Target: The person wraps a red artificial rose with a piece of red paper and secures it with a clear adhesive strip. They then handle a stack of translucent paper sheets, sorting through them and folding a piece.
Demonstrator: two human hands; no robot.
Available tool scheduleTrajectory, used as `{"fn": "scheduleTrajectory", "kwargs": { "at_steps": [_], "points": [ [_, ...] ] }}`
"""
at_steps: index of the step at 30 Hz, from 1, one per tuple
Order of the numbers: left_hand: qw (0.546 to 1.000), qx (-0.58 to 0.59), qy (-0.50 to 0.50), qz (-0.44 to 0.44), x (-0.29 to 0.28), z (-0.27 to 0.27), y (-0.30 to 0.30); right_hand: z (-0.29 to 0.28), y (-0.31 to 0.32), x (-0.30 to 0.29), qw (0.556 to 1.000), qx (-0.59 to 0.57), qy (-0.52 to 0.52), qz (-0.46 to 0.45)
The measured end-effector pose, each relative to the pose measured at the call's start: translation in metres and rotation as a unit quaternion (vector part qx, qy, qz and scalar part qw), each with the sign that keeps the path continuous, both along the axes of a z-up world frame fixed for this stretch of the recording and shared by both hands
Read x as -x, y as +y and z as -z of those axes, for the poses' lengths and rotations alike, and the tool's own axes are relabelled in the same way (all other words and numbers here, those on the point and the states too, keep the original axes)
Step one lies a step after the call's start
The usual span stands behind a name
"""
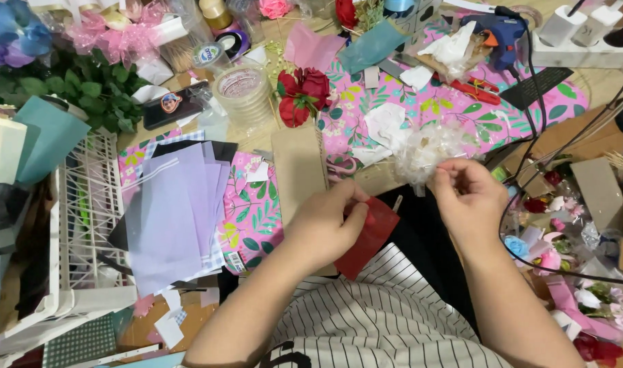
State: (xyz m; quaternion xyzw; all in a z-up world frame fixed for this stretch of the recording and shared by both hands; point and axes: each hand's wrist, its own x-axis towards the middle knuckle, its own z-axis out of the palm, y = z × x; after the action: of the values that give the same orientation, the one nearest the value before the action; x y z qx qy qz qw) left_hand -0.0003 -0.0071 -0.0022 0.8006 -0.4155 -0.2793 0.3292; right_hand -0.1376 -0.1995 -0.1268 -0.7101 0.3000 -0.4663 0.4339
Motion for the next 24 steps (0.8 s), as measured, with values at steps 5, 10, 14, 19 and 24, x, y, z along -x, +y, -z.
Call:
{"fn": "scheduleTrajectory", "kwargs": {
  "at_steps": [5, 10, 14, 19, 24],
  "points": [
    [0.998, 0.053, -0.027, 0.015, 0.007, -0.005, -0.003, 0.008, -0.017, -0.008, 0.995, 0.078, 0.051, 0.02],
    [0.998, 0.065, 0.005, 0.01, 0.008, -0.005, -0.006, 0.013, -0.023, -0.01, 0.988, 0.125, 0.08, 0.033],
    [0.992, 0.096, 0.07, -0.03, 0.006, 0.004, -0.01, 0.014, -0.018, -0.013, 0.99, 0.117, 0.069, 0.029],
    [0.985, 0.133, 0.098, -0.056, 0.005, 0.009, -0.01, 0.023, -0.007, -0.019, 0.998, -0.065, -0.02, -0.014],
    [0.982, 0.126, 0.129, -0.054, 0.003, 0.015, -0.007, 0.026, -0.007, -0.015, 0.995, -0.08, -0.033, -0.042]
  ]
}}
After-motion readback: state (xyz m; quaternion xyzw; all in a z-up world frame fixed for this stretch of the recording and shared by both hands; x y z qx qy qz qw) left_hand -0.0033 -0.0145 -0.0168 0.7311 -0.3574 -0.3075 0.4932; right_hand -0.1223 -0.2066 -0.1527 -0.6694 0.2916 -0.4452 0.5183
